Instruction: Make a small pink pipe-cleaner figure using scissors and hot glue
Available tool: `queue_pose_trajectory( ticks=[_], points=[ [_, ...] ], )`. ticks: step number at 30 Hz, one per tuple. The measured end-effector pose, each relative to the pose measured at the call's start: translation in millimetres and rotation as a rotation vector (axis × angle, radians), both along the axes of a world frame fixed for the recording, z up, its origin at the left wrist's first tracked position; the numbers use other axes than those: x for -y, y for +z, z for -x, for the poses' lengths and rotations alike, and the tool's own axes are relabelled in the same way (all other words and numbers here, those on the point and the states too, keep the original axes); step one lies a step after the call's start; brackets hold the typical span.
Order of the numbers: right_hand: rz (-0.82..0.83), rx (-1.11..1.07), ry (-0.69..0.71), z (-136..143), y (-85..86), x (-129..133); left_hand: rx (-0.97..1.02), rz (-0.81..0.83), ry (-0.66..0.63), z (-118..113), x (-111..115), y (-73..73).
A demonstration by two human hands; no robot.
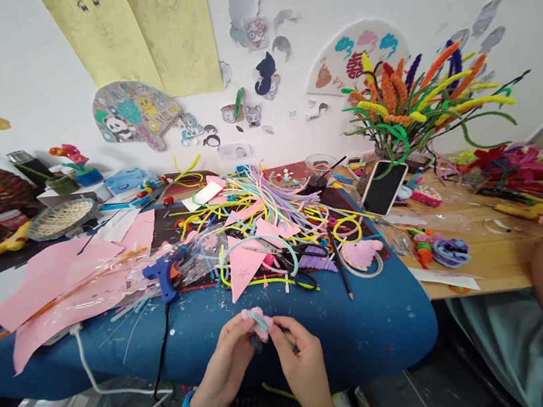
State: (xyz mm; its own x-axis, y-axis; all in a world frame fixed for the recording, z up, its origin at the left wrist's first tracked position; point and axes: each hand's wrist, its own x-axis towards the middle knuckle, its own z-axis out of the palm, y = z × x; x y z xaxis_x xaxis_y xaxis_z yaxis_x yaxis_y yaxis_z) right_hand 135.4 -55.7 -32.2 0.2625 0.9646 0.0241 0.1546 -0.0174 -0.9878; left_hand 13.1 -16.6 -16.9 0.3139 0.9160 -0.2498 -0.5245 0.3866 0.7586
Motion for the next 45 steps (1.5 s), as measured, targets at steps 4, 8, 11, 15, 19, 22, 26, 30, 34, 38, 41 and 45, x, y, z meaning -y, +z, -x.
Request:
queue_pose_trajectory(
  ticks=[4, 8, 11, 15, 19, 22, 26, 30, 34, 38, 41, 45],
  points=[
    [-0.036, 0.107, -0.059, 4.8, 2.5, 5.1, -0.146, -0.09, 0.021, 3.5, -1.1, 3.1],
    [-0.076, 0.167, -0.102, 8.5, 3.6, 7.5, -0.235, -0.122, 0.098, 4.4, -1.3, 5.7],
    [-0.114, 0.185, -0.088, 11.0, 5.2, 8.4, -0.171, -0.083, 0.058, 3.1, -2.0, 3.6],
    [-0.117, 0.213, -0.036, 12.9, 8.2, 9.6, -0.183, -0.062, 0.018, 0.6, -1.9, -2.4],
    [-0.096, 0.187, -0.094, 10.2, 10.9, 10.0, -0.483, -0.414, 0.299, 3.2, 3.4, -2.9],
    [-0.079, 0.181, -0.106, 5.4, 13.6, 9.9, -0.778, -0.858, 0.315, 9.0, 10.2, 1.3],
    [-0.04, 0.149, -0.071, -1.8, 17.7, 8.6, -0.926, -1.054, 0.144, 13.5, 15.7, 1.6],
    [-0.042, 0.081, 0.045, -8.7, 22.3, 7.0, -0.924, -1.011, 0.169, 12.6, 14.9, -3.6],
    [-0.042, 0.084, 0.139, -16.1, 26.2, 6.8, -0.829, -0.837, 0.158, 9.6, 13.7, -1.6],
    [-0.052, 0.096, 0.19, -22.2, 27.2, 7.4, -0.706, -0.588, 0.123, 6.0, 11.7, 0.9],
    [-0.046, 0.106, 0.143, -23.2, 25.4, 7.9, -0.61, -0.44, 0.148, 3.1, 9.4, -0.9],
    [-0.047, 0.188, -0.007, -19.1, 19.6, 7.9, -0.528, -0.338, 0.182, 0.5, 8.8, -4.5]
  ],
)
